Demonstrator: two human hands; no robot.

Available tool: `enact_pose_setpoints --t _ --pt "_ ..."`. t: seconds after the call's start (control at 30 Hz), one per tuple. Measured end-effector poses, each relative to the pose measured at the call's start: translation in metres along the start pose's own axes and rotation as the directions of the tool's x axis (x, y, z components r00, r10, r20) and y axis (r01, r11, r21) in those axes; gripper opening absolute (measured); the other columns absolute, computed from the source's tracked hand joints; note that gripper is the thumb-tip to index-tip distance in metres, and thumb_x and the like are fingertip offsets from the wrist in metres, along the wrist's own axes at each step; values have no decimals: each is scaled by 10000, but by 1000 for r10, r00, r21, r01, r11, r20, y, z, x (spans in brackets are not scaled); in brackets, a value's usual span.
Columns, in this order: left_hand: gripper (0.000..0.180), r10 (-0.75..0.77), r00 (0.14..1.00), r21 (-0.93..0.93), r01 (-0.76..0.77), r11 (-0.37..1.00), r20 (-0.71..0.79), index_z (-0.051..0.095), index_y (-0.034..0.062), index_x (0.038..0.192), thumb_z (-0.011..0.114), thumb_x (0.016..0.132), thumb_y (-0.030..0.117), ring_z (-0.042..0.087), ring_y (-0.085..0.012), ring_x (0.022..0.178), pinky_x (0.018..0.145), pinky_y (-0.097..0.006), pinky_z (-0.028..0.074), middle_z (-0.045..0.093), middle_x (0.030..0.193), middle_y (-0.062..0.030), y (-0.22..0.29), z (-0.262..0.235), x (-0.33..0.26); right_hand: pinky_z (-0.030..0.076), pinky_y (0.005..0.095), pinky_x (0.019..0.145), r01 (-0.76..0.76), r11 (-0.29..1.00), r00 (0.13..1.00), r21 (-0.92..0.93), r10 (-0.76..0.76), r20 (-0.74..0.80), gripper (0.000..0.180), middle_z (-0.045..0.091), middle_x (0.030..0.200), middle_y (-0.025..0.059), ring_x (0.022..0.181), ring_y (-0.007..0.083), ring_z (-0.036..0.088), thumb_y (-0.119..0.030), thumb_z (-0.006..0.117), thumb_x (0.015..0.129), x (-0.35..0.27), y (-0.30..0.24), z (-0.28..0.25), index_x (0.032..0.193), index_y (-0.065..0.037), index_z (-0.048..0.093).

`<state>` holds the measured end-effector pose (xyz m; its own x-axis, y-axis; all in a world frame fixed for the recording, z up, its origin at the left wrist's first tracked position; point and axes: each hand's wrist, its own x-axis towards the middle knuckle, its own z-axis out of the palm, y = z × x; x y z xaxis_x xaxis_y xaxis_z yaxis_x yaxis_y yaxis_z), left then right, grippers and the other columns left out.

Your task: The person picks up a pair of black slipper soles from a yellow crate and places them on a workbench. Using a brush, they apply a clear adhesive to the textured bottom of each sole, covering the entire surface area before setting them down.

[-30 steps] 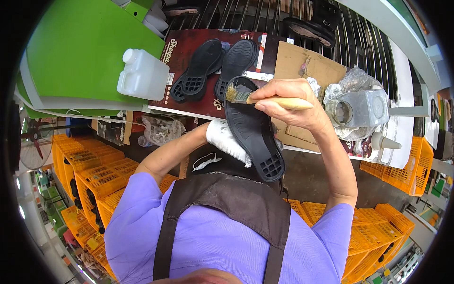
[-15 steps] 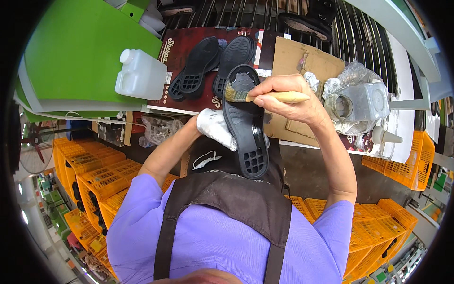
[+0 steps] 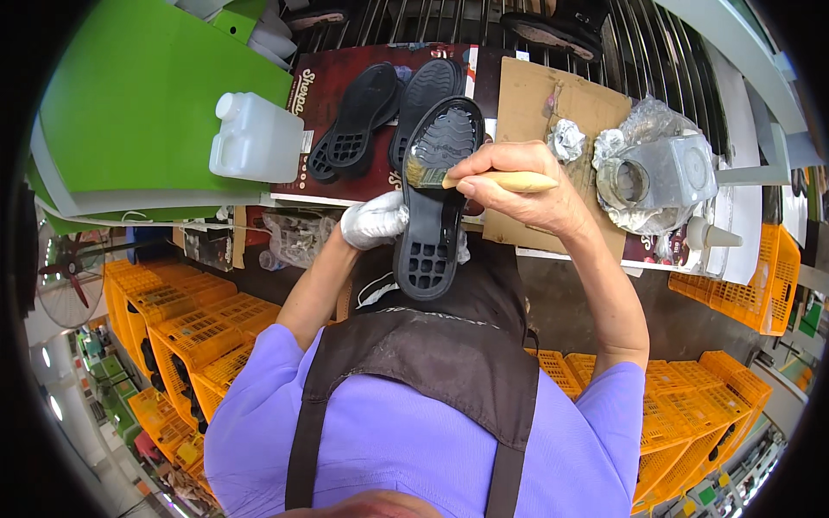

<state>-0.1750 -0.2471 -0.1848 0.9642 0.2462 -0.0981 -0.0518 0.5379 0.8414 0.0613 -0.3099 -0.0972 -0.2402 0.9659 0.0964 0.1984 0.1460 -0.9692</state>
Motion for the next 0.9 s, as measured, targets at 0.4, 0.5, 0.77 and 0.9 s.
enact_pose_setpoints --t 0.4,0.5,0.77,0.9 --pt "697 -14 969 -294 -61 954 -248 395 40 1341 305 921 588 595 -288 1039 885 -439 504 548 1224 -164 -3 19 -1 515 265 656 169 983 978 -73 -177 -107 133 691 853 86 724 145 649 -81 667 811 -11 11 22 924 -13 680" --pt "627 45 957 -382 -158 911 -288 379 34 1353 255 964 510 551 -253 1117 955 -415 456 517 1274 -142 -10 16 3 513 269 649 220 969 965 -112 -233 -119 138 688 840 87 711 153 648 -75 671 805 -13 11 27 930 -15 677" --pt "516 129 874 -346 -316 884 -469 426 34 1307 264 1000 415 571 -216 1073 959 -366 452 550 1220 -122 -10 16 10 503 278 619 199 969 967 -149 -219 -133 143 674 785 92 670 172 642 -60 679 785 -15 6 35 922 -17 677" --pt "493 139 876 -417 -353 838 -463 441 43 1298 270 1002 399 583 -208 1046 935 -358 468 561 1203 -114 -4 19 15 503 282 619 222 960 962 -171 -245 -123 135 674 775 93 669 180 643 -64 686 781 -15 2 36 908 -17 677"
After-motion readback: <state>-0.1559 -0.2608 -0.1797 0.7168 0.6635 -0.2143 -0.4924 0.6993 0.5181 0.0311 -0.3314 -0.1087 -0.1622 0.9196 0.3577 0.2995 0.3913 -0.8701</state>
